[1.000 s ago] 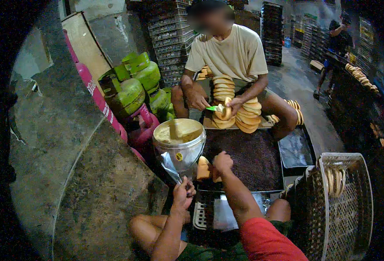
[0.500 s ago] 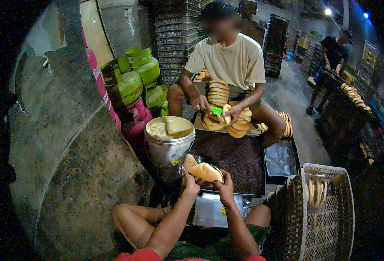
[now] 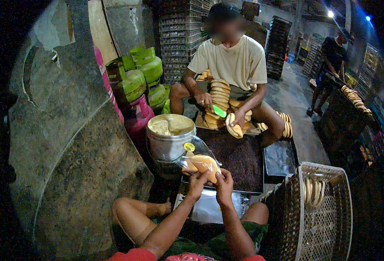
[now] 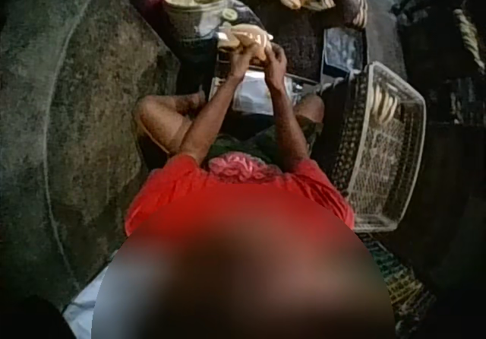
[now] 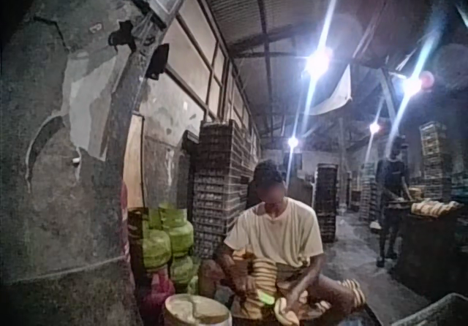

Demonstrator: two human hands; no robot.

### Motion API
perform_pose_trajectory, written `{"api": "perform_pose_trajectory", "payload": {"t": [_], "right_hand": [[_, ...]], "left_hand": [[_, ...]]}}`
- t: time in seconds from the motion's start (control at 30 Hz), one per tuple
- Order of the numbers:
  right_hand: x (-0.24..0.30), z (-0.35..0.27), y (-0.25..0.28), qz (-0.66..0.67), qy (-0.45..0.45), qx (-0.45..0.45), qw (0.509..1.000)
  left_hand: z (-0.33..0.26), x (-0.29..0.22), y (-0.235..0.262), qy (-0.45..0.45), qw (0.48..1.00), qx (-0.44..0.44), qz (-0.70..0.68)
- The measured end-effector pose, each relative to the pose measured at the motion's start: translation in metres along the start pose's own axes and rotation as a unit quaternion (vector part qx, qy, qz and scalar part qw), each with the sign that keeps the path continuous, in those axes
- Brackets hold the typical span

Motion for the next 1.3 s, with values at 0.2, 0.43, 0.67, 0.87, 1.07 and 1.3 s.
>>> {"api": "perform_pose_trajectory", "payload": {"t": [0.2, 0.43, 0.67, 0.87, 1.07, 1.3], "right_hand": [[0.003, -0.008, -0.007, -0.102, 0.064, -0.043, 0.992], [-0.015, -0.02, -0.016, -0.26, 0.211, -0.03, 0.942], [0.092, 0.004, 0.024, -0.486, 0.358, -0.106, 0.79], [0.185, 0.05, 0.055, -0.527, 0.11, 0.084, 0.838], [0.41, 0.044, 0.248, -0.504, 0.343, -0.353, 0.71], [0.344, 0.085, 0.491, -0.686, 0.104, -0.469, 0.547]], "left_hand": [[0.017, 0.001, 0.024, 0.131, 0.917, -0.202, -0.319], [0.025, 0.038, 0.002, 0.245, 0.873, -0.216, -0.361], [-0.014, 0.025, -0.029, 0.156, 0.943, -0.153, -0.251], [-0.025, 0.013, -0.05, -0.06, 0.96, 0.163, 0.218], [-0.004, 0.07, 0.031, -0.138, 0.697, 0.234, 0.664], [0.004, 0.075, 0.037, -0.189, 0.673, 0.219, 0.68]]}}
Point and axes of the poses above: each hand's wrist, its own z-axis towards the middle knuckle, its own y-axis out of the back of the hand, x = y × z, the point moved 4 cm from there along z, towards the middle knuckle, and after that the axes turned 10 degrees about -x, right-handed, at the moved point
